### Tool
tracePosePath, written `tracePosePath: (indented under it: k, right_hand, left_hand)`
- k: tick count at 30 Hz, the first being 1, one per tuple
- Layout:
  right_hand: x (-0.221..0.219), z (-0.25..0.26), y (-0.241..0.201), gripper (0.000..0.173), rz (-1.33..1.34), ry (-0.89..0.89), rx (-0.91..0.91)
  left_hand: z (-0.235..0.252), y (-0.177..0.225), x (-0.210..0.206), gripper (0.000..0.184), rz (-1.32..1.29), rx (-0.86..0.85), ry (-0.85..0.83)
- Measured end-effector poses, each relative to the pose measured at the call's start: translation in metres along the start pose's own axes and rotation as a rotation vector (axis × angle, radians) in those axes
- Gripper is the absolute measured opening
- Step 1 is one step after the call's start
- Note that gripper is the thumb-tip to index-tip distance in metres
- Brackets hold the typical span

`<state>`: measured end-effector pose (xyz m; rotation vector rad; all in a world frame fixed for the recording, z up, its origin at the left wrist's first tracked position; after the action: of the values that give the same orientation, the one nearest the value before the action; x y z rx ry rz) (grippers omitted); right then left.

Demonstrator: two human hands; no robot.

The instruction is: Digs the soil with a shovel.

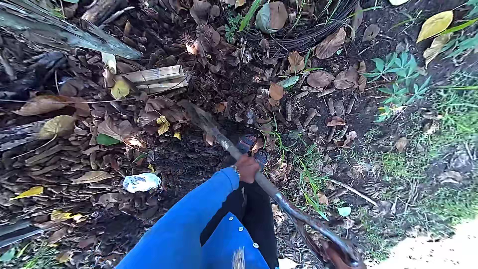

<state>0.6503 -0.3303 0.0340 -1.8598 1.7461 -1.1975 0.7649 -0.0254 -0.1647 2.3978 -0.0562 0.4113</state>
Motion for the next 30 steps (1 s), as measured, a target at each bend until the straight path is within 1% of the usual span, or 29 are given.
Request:
tracePosePath:
  k: [3, 6, 8, 9, 12, 13, 14, 15, 17, 19, 20, 22, 24, 25, 28, 30]
  right_hand:
    - [0.024, 0.008, 0.013, 0.025, 0.103, 0.016, 0.032]
    - [0.013, 0.048, 0.014, 0.024, 0.120, -0.004, 0.116]
    - [-0.015, 0.094, 0.017, 0.021, 0.110, 0.039, 0.242]
    - [-0.037, 0.119, 0.015, 0.021, 0.102, 0.080, 0.306]
    - [-0.117, 0.191, -0.003, 0.021, 0.017, 0.097, 0.364]
    - [-0.139, 0.211, -0.006, 0.021, -0.047, 0.097, 0.376]
    - [-0.151, 0.229, -0.007, 0.021, -0.114, 0.096, 0.398]
    - [-0.155, 0.246, -0.011, 0.020, -0.162, 0.075, 0.429]
    - [-0.151, 0.265, -0.024, 0.021, -0.174, -0.024, 0.430]
    - [-0.134, 0.276, -0.040, 0.021, -0.126, -0.071, 0.369]
    - [-0.127, 0.279, -0.048, 0.020, -0.084, -0.085, 0.298]
    - [-0.113, 0.280, -0.063, 0.015, -0.017, -0.099, 0.088]
    - [-0.106, 0.275, -0.073, 0.016, -0.042, -0.056, -0.066]
    - [-0.110, 0.271, -0.072, 0.017, -0.045, -0.057, -0.122]
    - [-0.117, 0.219, -0.039, 0.011, 0.035, -0.123, -0.267]
    - [-0.099, 0.176, -0.011, 0.009, 0.114, -0.123, -0.346]
  left_hand:
    - [0.042, 0.024, 0.048, 0.030, 0.106, -0.118, -0.004]
    - [0.075, 0.017, 0.109, 0.028, 0.186, -0.139, 0.068]
    - [0.099, -0.008, 0.148, 0.029, 0.251, -0.134, 0.132]
    - [0.111, -0.028, 0.165, 0.031, 0.274, -0.128, 0.171]
    - [0.143, -0.112, 0.202, 0.037, 0.326, -0.100, 0.274]
    - [0.150, -0.139, 0.208, 0.037, 0.300, -0.070, 0.286]
    - [0.156, -0.160, 0.209, 0.040, 0.272, -0.034, 0.298]
    - [0.161, -0.173, 0.212, 0.042, 0.249, -0.004, 0.325]
    - [0.163, -0.185, 0.221, 0.044, 0.209, 0.025, 0.378]
    - [0.163, -0.171, 0.230, 0.044, 0.188, 0.036, 0.362]
    - [0.161, -0.162, 0.236, 0.043, 0.180, 0.043, 0.344]
    - [0.151, -0.147, 0.232, 0.038, 0.169, 0.058, 0.296]
    - [0.134, -0.133, 0.204, 0.034, 0.083, 0.077, 0.265]
    - [0.123, -0.136, 0.189, 0.035, 0.052, 0.090, 0.266]
    - [0.093, -0.146, 0.139, 0.037, 0.010, 0.112, 0.140]
    - [0.085, -0.126, 0.111, 0.036, 0.025, 0.104, 0.077]
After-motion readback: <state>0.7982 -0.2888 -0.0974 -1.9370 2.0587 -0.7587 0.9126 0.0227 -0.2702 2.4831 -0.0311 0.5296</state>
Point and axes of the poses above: each hand's wrist, its own z-axis towards the middle knuckle, its own x-axis out of the back of the hand, y = z × x, the point moved 1 cm from there along z, towards the middle knuckle, and after that the axes turned 7 degrees about -y, right-handed, at the moved point
